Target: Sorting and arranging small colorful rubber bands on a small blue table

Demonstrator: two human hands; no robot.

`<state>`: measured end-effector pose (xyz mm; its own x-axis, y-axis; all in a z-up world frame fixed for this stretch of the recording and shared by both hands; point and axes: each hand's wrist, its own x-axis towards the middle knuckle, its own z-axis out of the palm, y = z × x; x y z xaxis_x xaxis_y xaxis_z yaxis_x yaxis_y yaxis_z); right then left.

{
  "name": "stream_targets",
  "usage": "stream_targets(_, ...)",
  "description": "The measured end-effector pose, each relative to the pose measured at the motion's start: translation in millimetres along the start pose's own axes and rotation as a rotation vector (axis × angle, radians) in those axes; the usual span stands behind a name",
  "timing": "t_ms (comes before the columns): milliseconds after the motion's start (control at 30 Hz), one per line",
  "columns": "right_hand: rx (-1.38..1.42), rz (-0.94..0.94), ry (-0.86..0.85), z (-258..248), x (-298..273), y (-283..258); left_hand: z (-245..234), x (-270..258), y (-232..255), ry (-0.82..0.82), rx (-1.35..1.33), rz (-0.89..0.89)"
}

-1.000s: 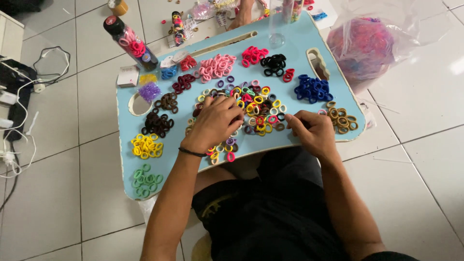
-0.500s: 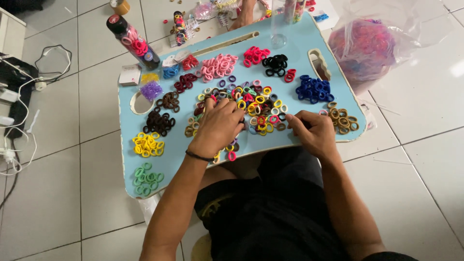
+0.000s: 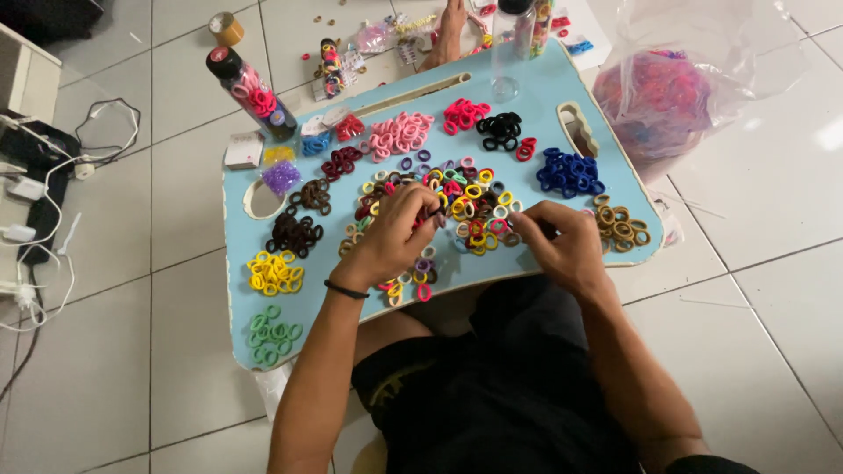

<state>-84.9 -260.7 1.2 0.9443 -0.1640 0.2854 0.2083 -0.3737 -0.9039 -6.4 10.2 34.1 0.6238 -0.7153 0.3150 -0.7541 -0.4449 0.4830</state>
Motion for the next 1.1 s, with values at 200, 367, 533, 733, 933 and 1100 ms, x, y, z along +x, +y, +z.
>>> stream_targets(200, 0.084, -0.406, -0.139, 37, 20, -59, 0, 4, 9, 0.024, -0.409, -0.109)
stream_targets(367, -0.011, -0.284, -0.147, 57, 36, -44, 6, -1, -9, 0.075, -0.581, -0.275)
stream_targets(533, -0.135, -0.277, -0.142, 54, 46, -24, -12, -5, -3, 0.170, -0.670, -0.314)
stream_targets(733, -0.068, -0.345, -0.148, 56, 39, -44, -3, -5, 3, 0.282, -0.767, -0.320)
stream_targets(933, -0.008, -0.237, -0.102, 61, 46, -27, -7, 0, 18, 0.330, -0.740, -0.331)
stream_targets(1100, -0.189, -0.282, -0.016, 20, 100, -16, 2, 14, -12, 0.444, -0.485, -0.300)
